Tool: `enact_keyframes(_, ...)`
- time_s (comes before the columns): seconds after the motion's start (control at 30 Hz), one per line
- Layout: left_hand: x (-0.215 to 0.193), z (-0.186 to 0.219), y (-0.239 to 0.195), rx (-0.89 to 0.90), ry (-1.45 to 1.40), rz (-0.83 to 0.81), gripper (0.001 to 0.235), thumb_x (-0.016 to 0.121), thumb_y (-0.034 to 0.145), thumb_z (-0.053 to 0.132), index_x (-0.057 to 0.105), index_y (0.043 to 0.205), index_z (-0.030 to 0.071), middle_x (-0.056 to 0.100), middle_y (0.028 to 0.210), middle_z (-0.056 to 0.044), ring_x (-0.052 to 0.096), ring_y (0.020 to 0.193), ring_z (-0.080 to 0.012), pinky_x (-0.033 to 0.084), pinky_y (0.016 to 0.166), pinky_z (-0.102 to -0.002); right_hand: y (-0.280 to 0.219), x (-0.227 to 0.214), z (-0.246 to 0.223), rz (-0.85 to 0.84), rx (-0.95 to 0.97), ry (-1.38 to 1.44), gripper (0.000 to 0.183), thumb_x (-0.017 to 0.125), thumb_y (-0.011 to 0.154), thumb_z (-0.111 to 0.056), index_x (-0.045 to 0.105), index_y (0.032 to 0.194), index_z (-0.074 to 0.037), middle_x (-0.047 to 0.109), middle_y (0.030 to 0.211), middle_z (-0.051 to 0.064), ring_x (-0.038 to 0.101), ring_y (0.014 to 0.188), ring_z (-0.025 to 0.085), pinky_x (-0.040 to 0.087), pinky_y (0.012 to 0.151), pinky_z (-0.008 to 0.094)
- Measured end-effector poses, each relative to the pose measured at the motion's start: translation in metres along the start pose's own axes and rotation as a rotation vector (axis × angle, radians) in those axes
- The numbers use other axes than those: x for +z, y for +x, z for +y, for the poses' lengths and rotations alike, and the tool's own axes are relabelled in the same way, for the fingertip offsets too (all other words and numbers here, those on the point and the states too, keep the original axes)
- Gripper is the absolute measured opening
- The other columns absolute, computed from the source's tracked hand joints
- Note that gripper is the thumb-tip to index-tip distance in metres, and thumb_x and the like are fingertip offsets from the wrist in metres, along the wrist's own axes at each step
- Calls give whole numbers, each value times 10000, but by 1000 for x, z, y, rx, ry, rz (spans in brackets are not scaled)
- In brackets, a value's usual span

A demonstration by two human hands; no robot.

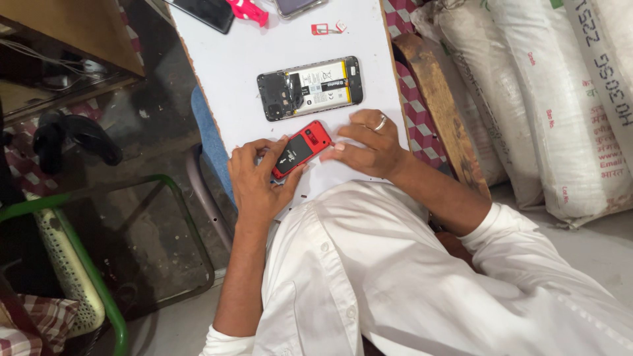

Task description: The person disassembles a red feature phone using a screwdriver, removes the back cover and battery, and then reassembles the device. The person also handles a black feature phone and a disassembled smartphone on the workbench.

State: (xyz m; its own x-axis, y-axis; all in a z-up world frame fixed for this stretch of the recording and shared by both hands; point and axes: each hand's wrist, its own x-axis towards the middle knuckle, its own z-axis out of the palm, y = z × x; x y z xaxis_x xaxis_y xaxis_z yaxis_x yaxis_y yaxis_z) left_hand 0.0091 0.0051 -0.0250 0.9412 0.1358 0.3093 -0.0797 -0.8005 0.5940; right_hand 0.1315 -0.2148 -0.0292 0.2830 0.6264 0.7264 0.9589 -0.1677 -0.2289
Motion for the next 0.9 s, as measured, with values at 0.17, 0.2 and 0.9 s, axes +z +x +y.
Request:
enact_keyframes(0.17,-3,1,1,-20,-12,-9,597,917,737,338,740,1267,126,614,1102,-47,540,969,-247,405,872,-418,2,0,-3,-93,27,35,285,901,864,-160,627,930,-122,754,1015,40,662,815,227,566,714,359)
enact_keyframes(0.2,-3,2,1,-19,-10,-2,600,916,732,341,741,1264,126,615,1101,-47,538,965,-246,404,865,-413,3,-1,-3,-65,32,11,311,900,850,-217,609,914,-127,738,981,37,654,805,238,564,711,373)
enact_keyframes(0.9,-5,5,3,-9,-19,25,596,903,720,337,737,1253,127,620,1077,-54,542,953,-257,413,855,-416,-2,1,-4,-67,60,68,235,869,795,-146,641,848,-121,765,1079,45,702,866,238,555,720,327)
